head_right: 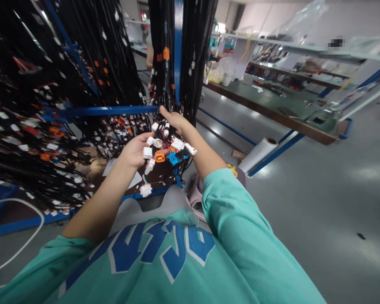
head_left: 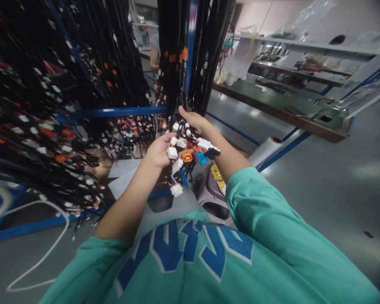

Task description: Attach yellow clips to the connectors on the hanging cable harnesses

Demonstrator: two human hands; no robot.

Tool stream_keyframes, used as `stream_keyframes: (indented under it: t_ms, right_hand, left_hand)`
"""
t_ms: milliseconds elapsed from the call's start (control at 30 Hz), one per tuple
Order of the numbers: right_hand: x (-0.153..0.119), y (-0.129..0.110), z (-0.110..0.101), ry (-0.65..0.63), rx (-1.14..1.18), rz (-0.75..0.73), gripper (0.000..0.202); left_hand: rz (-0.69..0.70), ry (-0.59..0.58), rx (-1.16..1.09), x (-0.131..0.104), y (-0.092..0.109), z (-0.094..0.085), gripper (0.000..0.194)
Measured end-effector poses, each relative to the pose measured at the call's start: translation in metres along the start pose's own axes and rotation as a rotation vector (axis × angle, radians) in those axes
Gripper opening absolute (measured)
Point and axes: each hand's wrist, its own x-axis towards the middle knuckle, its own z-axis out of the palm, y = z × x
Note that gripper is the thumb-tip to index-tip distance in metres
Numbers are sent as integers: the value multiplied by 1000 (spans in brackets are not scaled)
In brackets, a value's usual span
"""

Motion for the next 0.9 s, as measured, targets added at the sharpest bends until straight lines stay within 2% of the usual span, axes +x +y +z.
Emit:
stream_keyframes:
  t_ms: [133,400,733,900]
  right_hand:
    - [1,2,-3,14,-91,-17,41]
    - [0,1,-1,-5,-68,2,41]
    - [-1,0,0,4,-104,-8,42]
    - [3,-2,2,62,-121,-31,38]
  left_hand:
    - [17,-5,3,2,0,-4,42]
    - [-8,-2,0,-1,1,-1,44]
    - [3,-33,-1,4,2,-7,42]
    - [13,-59,17,12,4,-9,41]
